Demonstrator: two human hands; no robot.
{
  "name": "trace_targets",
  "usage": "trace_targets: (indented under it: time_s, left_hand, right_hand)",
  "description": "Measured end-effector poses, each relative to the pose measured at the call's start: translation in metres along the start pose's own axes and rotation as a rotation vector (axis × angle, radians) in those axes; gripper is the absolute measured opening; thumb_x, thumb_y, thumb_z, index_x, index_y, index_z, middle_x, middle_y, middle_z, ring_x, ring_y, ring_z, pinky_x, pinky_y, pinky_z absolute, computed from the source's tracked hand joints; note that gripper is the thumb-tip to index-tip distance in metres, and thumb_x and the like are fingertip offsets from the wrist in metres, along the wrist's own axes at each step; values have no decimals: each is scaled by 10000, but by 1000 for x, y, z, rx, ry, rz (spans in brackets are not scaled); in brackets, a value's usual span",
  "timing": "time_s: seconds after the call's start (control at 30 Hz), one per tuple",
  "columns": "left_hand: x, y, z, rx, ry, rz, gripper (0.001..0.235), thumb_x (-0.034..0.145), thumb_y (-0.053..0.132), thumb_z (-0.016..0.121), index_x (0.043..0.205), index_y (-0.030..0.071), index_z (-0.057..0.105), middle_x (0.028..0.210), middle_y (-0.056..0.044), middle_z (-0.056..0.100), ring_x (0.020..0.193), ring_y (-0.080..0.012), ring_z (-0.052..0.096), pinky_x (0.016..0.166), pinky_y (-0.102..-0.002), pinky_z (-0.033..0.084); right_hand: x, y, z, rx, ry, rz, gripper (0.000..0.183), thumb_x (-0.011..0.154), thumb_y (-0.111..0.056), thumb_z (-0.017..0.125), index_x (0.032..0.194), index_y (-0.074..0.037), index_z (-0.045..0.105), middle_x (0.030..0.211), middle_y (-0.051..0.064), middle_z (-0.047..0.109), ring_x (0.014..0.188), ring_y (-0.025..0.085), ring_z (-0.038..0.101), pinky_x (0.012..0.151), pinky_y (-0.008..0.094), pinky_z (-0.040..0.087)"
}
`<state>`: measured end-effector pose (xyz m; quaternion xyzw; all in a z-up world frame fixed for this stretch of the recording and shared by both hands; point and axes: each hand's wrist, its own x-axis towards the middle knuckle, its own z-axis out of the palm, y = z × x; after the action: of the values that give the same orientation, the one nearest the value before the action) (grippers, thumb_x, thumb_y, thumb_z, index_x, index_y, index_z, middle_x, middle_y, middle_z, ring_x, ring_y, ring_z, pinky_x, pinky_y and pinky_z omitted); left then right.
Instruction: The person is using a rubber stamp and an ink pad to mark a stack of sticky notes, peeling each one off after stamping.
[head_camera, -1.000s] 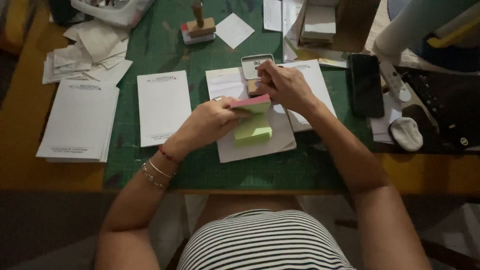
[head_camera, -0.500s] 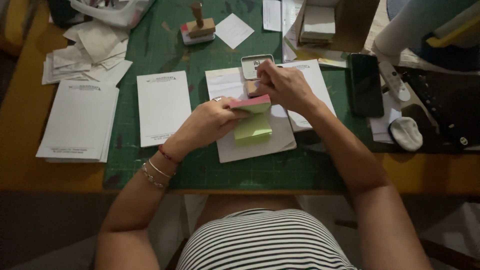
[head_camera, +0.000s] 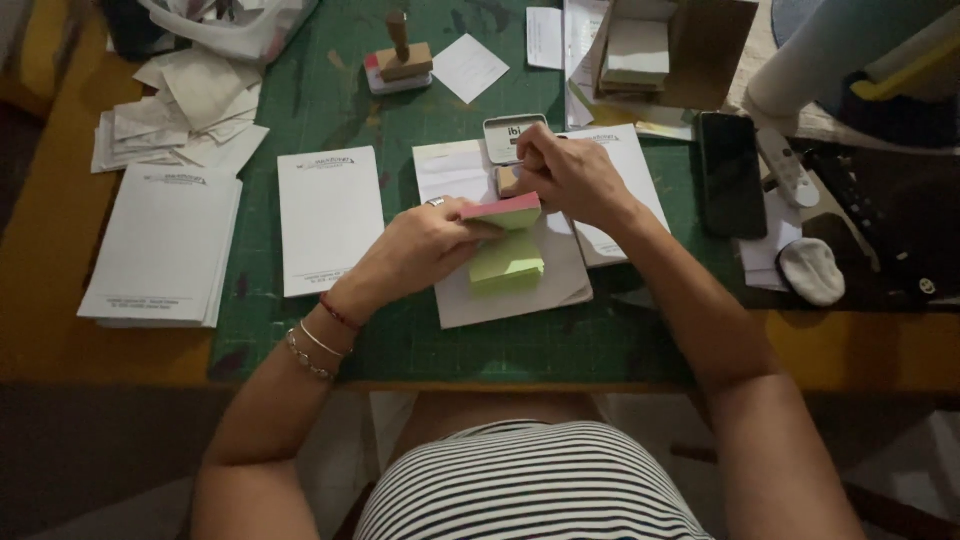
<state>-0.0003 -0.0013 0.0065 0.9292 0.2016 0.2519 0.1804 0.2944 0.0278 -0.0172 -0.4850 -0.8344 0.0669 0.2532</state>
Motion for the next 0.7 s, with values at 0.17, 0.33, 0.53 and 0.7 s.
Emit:
trace_targets:
  time_s: [0.17,0.33,0.53,0.7]
  left_hand:
    - [0,4,-1,30,-4,-7,243,1059,179,662,1252,147,806,1123,-147,749,988,-323,759,871,-359,626]
    - [-1,4,0,20,-2,8,243,1060,150,665,1253,133,810,1130,-166,753,992,-342,765,875,-383,633]
    - [-2,-2,4,13,-19,-18,230,1067,183,668,1242,133,808,1138,-169,757,1004,-326,770,894,-354,633]
    - [-4,-4,5,32,8,15,268,1054,165,670,1287,145,800,1150,-175,748,1036,-375,756,903,-422,627]
  right_hand:
    - [-3,1,2,9,17,-7,282,1050,-166,734,1259,-146,545,794,62,703,763,391,733,720,535,569]
    - [-4,3,3,-43,21,-5,301,1045,-170,719,1272,-142,523,781,98,677,755,425,715,716,575,561]
    - [-3,-2,3,28,-19,-1,350,1063,-271,739,1289,-142,505,804,133,679,797,458,714,730,611,530]
    - [-1,-4,-3,-22,-11,-5,336,1055,-253,757,1273,-148,524,775,90,682,746,431,714,693,588,540]
